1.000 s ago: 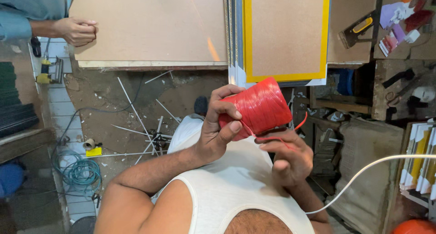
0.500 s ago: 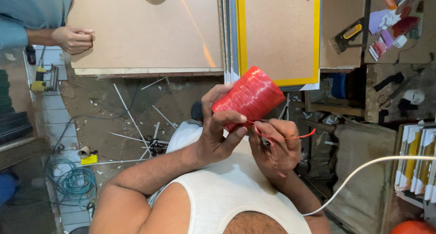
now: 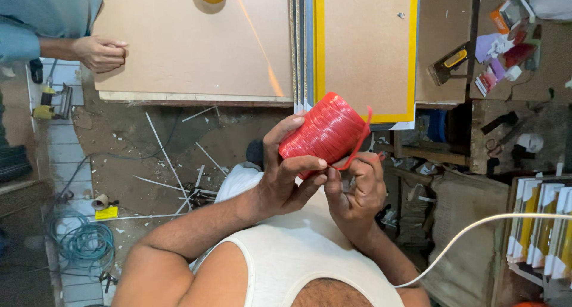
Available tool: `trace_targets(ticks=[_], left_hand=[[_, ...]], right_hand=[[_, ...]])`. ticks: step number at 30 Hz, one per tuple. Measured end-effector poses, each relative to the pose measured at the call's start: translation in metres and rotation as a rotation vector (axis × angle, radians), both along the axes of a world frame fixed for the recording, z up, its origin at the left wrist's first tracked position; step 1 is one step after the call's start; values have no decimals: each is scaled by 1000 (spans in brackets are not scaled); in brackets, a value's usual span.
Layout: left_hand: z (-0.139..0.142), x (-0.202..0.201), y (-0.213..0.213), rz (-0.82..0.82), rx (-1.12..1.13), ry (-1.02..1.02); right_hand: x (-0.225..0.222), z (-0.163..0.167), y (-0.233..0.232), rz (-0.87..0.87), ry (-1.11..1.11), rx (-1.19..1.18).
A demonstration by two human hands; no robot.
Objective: The person applies yellow tape to a rectangular board, places a decorative frame on top, and secures it with a staple gun. They then wrap red string around the frame to hold it in place.
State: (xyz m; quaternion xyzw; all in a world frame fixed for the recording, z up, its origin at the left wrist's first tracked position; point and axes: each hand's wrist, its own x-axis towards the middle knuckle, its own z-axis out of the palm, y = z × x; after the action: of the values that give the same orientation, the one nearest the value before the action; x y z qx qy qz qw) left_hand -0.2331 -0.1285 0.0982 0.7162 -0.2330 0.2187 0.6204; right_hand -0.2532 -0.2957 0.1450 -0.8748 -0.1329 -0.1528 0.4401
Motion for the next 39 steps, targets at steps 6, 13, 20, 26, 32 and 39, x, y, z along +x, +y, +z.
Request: trace_targets(ticks=[6,13,20,26,32,39], left_hand=[[1,1,5,58,31,-45],[11,1,9,-29,88,222],[16,10,3,-235,103,464],[8,37,-42,-225,-4,588],[-8,84,-98,-122,164,424],[-37,150,-191,93,350,271]], right_hand=[[1,-11,-9,91,-24,-216],[6,-21,-11,29,-140,-308],[21,-13,-32,202,-271,-548],[37,-13,-68,109,-290,-531],[77,-25,-114,0,-277,-350],[194,-68,-249,-160,-227,-355]])
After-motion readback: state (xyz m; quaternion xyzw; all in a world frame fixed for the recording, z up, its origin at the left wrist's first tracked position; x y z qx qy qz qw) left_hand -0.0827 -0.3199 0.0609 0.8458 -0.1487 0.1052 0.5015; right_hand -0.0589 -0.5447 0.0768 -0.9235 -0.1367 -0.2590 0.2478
